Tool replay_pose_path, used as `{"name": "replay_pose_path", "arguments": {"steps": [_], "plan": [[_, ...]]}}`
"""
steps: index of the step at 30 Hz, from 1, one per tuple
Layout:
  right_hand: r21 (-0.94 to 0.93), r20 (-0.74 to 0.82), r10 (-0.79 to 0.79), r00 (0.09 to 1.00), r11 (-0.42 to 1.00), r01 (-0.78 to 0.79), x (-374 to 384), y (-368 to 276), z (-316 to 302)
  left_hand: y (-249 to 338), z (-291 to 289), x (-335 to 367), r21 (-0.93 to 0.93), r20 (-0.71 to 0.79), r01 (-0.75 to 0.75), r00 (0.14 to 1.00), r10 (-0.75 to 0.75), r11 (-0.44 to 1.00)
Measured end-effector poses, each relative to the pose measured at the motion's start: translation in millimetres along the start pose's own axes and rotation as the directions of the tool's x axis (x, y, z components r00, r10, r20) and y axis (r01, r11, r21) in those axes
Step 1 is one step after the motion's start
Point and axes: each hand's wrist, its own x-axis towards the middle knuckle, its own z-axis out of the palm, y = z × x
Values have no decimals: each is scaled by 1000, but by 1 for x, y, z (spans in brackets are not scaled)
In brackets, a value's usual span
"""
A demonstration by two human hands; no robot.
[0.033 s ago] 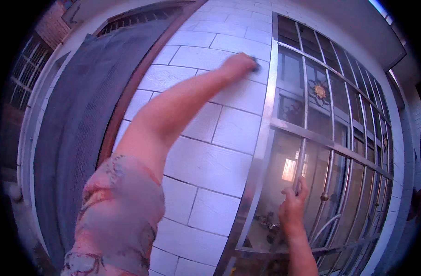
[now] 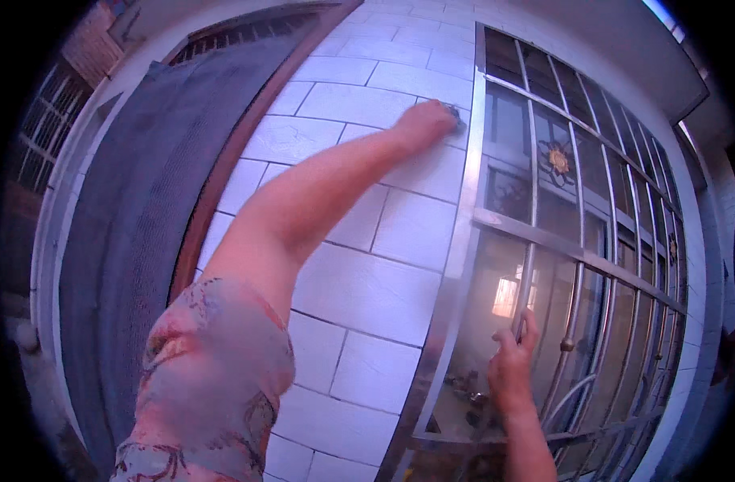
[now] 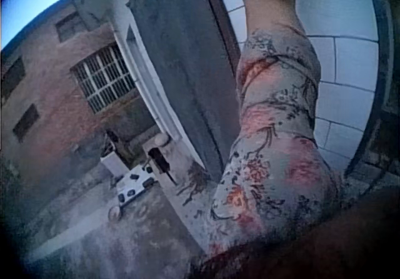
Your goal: The person scrubs the tiled exterior wall of a building using a scouring pad, dipping the pad into a bucket of water occasionally.
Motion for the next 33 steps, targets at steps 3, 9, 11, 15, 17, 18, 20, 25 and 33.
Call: {"name": "replay_pose_path", "arguments": {"steps": [3, 9, 11, 15, 17, 18, 20, 25, 33], "plan": [[-9, -11, -33, 999, 999, 33, 0, -2, -3, -31, -23, -18, 43, 6, 95, 995, -95, 995], [-32, -29, -43, 999, 999, 42, 2, -8, 3, -45, -30, -30, 157, -27, 100, 995, -97, 983], [-31, -29, -22, 999, 999, 21, 2, -6, 4, -9, -16, -21, 30, -87, -64, 994, 67, 997], [-38, -49, 0, 999, 999, -2, -1, 2, 5, -23, -22, -31, 61, -98, -33, 994, 39, 998], [-12, -21, -3, 1000, 1000, 2, 0, -2, 6, -85, -38, -43, 136, -25, 164, 986, -162, 977], [-14, -4, 20, 1000, 1000, -20, -1, 1, 4, -102, -50, -45, 265, 61, 271, 953, -297, 925], [-4, 7, 27, 1000, 1000, -27, -1, 0, 2, -146, -68, -81, 341, 93, 361, 906, -413, 868], [-9, -32, 33, 999, 999, -33, 0, -8, 6, -132, -57, -64, 237, 75, 300, 943, -325, 924], [55, -21, -7, 1000, 998, 8, -1, 0, 3, -96, -25, -28, 130, -87, 123, 990, -112, 984]]}}
